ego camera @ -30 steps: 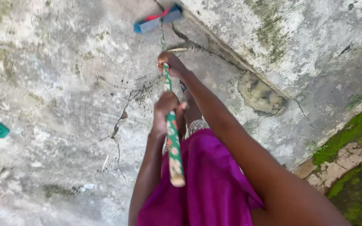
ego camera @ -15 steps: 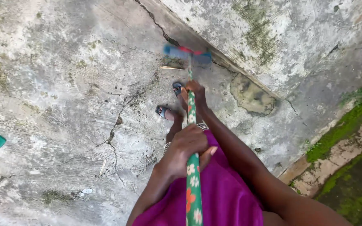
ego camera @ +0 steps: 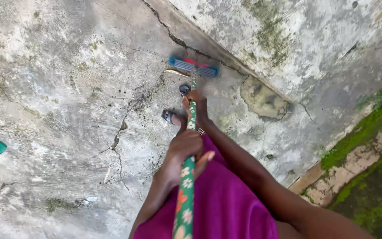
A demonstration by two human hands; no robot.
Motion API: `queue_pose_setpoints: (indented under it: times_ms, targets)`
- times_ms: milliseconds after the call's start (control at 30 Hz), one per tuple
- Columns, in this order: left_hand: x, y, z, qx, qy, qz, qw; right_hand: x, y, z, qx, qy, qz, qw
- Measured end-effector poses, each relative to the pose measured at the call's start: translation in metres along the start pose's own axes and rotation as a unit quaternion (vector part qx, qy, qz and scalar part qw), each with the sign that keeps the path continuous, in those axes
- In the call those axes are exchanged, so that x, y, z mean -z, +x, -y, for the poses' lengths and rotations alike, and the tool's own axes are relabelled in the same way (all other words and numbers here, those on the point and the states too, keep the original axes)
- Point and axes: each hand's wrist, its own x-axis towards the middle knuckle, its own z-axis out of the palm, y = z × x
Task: The person scrubs a concrete floor with a long-handled brush, moving a small green container and a bucket aside to reach different areas.
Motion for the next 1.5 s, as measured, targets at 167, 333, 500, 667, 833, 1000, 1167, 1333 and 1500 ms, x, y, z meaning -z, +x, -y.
queue_pose_setpoints:
  times_ms: [167, 333, 500, 667, 833, 1000, 1167, 1333, 1500]
  targets:
    - [0.005, -0.003, 0.033, -0.040, -0.117, -0.210, 0.970, -0.041, 0.032, 0.002, 0.011, 0.038, -0.086, 0.995]
    - [0.028, -0.017, 0.115, 0.036, -0.005, -0.302, 0.953, -0.067, 0.073, -0.035, 0.012, 0.028, -0.037, 0.999]
    - [0.067, -0.025, 0.103, 0.021, -0.214, -0.359, 0.908, -0.067, 0.038, -0.028, 0.038, -0.132, 0.078, 0.987]
    - [0.067, -0.030, 0.058, 0.035, -0.234, -0.339, 0.910, -0.056, 0.003, -0.018, -0.016, -0.157, 0.068, 0.985]
    - [0.059, -0.013, 0.048, 0.046, -0.118, -0.326, 0.937, -0.069, 0.052, -0.002, -0.004, -0.106, 0.045, 0.993]
    - [0.050, -0.020, 0.097, 0.055, -0.058, -0.278, 0.957, -0.107, 0.060, -0.071, -0.181, 0.196, 0.114, 0.957]
    - [0.026, -0.028, 0.054, 0.073, -0.047, -0.180, 0.980, -0.045, -0.005, -0.038, 0.042, -0.028, 0.002, 0.999]
    - [-0.005, 0.007, 0.002, 0.052, -0.102, -0.065, 0.991, 0.011, -0.007, 0.000, -0.012, 0.015, -0.061, 0.998]
    - [-0.055, 0.027, 0.046, -0.054, -0.048, -0.029, 0.997, 0.037, 0.017, -0.094, 0.007, -0.119, -0.127, 0.985]
